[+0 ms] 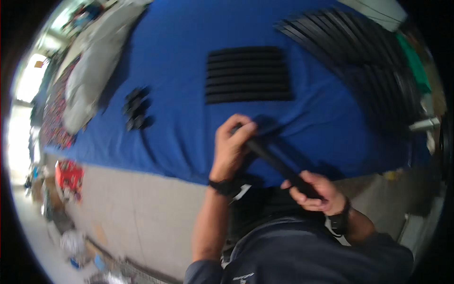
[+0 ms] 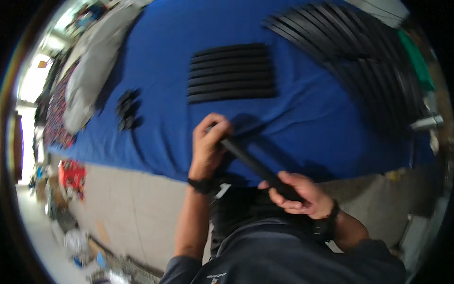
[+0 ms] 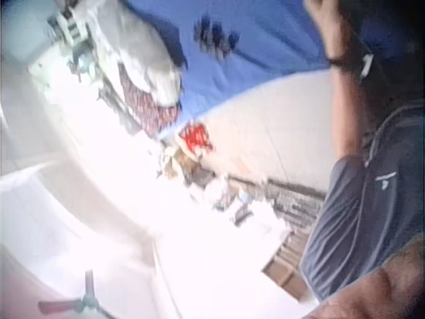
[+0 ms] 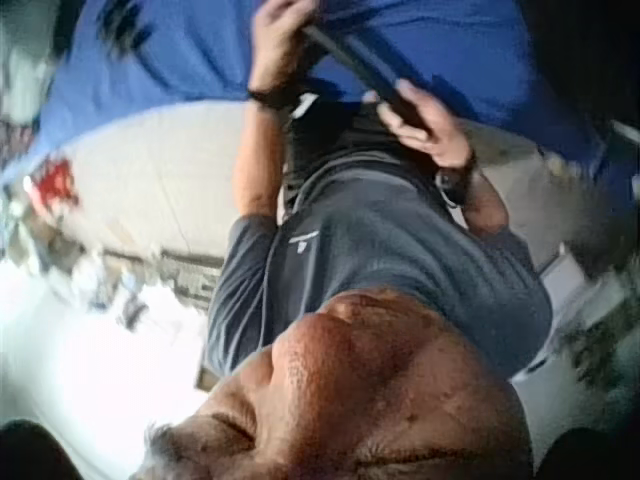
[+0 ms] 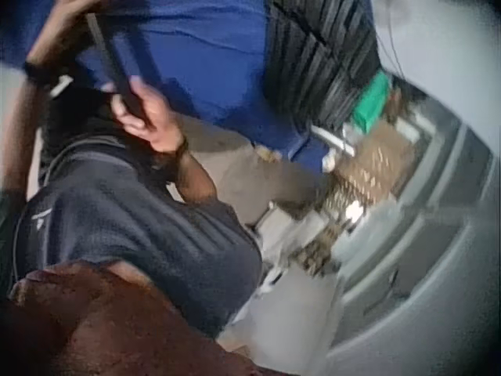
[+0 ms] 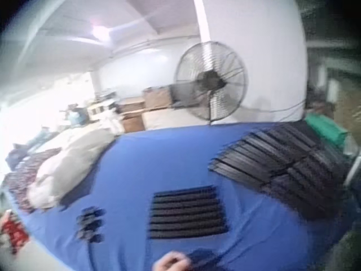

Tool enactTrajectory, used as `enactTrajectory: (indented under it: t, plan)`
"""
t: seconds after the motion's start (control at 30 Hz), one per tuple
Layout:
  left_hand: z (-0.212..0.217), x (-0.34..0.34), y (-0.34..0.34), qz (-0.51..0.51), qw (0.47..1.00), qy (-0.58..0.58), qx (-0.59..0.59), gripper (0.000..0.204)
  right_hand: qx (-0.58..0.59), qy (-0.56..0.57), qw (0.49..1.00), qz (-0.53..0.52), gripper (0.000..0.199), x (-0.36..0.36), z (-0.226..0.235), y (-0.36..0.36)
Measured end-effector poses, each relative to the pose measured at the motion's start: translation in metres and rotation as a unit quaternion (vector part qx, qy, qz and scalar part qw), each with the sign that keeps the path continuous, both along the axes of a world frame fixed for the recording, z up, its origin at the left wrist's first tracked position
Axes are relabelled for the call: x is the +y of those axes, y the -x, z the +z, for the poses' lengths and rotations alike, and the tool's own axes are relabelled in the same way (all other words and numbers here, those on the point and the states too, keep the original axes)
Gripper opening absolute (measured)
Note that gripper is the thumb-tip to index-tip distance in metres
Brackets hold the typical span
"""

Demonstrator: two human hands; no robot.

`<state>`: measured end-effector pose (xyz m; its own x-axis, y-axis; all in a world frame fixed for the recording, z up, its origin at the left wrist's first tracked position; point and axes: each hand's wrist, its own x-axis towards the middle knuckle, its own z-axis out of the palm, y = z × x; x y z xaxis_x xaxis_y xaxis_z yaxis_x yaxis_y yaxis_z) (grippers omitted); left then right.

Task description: The person assembles black cylindrical poles by inserting smaller end caps into the open ends of the tubes. They handle the components one at a time, sliding the caps onto the poles and then placing the finished units into a growing stack on the blue-covered table.

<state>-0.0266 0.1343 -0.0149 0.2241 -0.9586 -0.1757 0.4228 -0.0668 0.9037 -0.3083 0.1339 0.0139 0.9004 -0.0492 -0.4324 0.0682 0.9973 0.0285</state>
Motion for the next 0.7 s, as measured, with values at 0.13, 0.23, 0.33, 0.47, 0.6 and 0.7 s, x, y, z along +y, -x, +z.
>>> enactTrajectory:
  t: [0.13,0.23,0.33,0.47,0.6,0.7]
  plan:
    - [-0.005,-0.003,0.001,-0.003,1.0,0.018,0.021,0.015,0.172,0.369,0.911,0.067,0.036,-0.001,0.01,-0.007]
    - [-0.008,0.0,-0.006,0.017,0.998,0.037,0.044,0.016,0.263,0.627,0.727,0.095,0.04,0.006,0.02,-0.02]
    - [-0.012,-0.001,-0.003,-0.003,0.997,0.043,0.061,0.017,0.116,0.211,0.971,0.003,0.04,0.003,0.018,-0.007]
    - [-0.013,-0.002,-0.001,0.013,0.998,0.051,0.042,0.018,0.082,0.22,0.971,0.042,0.037,0.002,0.005,-0.004]
    - [-0.012,-0.001,-0.002,0.021,0.997,0.056,0.042,0.02,0.257,0.649,0.711,0.089,0.037,0.008,0.025,-0.014]
    - [-0.012,0.001,-0.005,0.007,0.997,0.05,0.059,0.019,0.065,0.174,0.982,0.016,0.04,0.001,0.021,-0.006]
